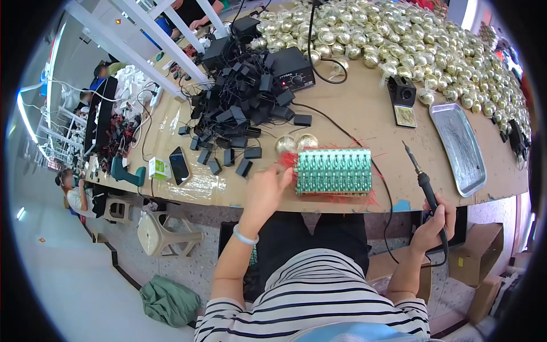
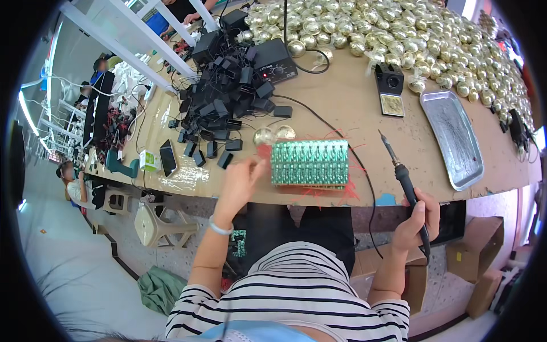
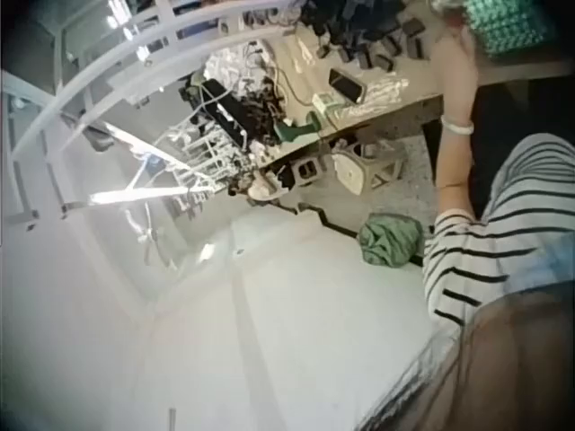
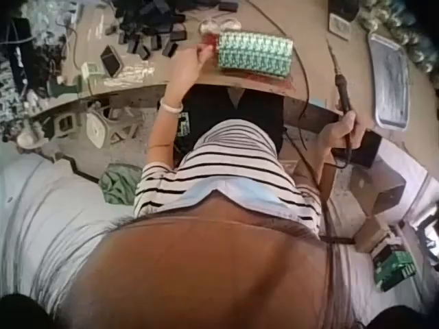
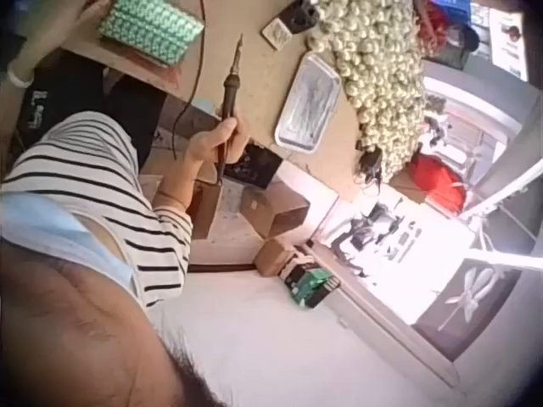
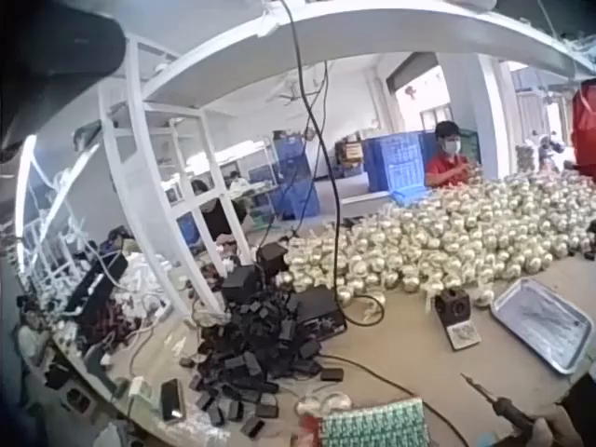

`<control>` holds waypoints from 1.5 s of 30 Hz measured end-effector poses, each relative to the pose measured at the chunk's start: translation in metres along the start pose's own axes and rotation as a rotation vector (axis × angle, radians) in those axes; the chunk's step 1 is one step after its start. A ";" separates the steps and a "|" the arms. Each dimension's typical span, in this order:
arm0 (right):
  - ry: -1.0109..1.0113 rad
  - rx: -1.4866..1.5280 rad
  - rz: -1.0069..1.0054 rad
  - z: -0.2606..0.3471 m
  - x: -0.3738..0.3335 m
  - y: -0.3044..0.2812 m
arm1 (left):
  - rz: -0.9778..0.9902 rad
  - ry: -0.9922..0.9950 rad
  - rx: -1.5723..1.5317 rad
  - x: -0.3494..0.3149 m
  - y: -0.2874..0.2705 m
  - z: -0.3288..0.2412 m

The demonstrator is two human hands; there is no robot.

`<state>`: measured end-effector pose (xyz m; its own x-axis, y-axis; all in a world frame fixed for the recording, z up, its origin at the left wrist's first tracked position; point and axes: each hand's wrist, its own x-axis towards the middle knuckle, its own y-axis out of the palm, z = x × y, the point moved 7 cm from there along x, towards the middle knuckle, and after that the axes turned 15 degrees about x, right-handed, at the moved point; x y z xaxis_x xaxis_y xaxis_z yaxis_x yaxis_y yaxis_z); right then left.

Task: Soldering wires onto a green circuit board at a workbench.

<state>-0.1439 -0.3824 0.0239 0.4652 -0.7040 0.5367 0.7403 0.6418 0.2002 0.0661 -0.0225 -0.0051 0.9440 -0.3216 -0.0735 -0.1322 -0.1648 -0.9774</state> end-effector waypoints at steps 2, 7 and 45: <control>-0.022 -0.081 -0.055 0.006 -0.003 -0.008 | 0.014 -0.034 -0.057 -0.007 -0.022 0.004; -0.065 -0.132 -0.081 0.023 -0.016 0.037 | -0.260 0.323 -0.171 0.061 -0.053 0.043; -0.121 -0.186 -0.143 0.062 -0.017 0.022 | 0.087 0.481 -0.405 0.162 -0.100 -0.079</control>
<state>-0.1656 -0.3375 0.0696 0.2966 -0.7346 0.6103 0.8758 0.4639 0.1329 0.2084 -0.1321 0.0960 0.6957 -0.7172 0.0400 -0.3949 -0.4284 -0.8127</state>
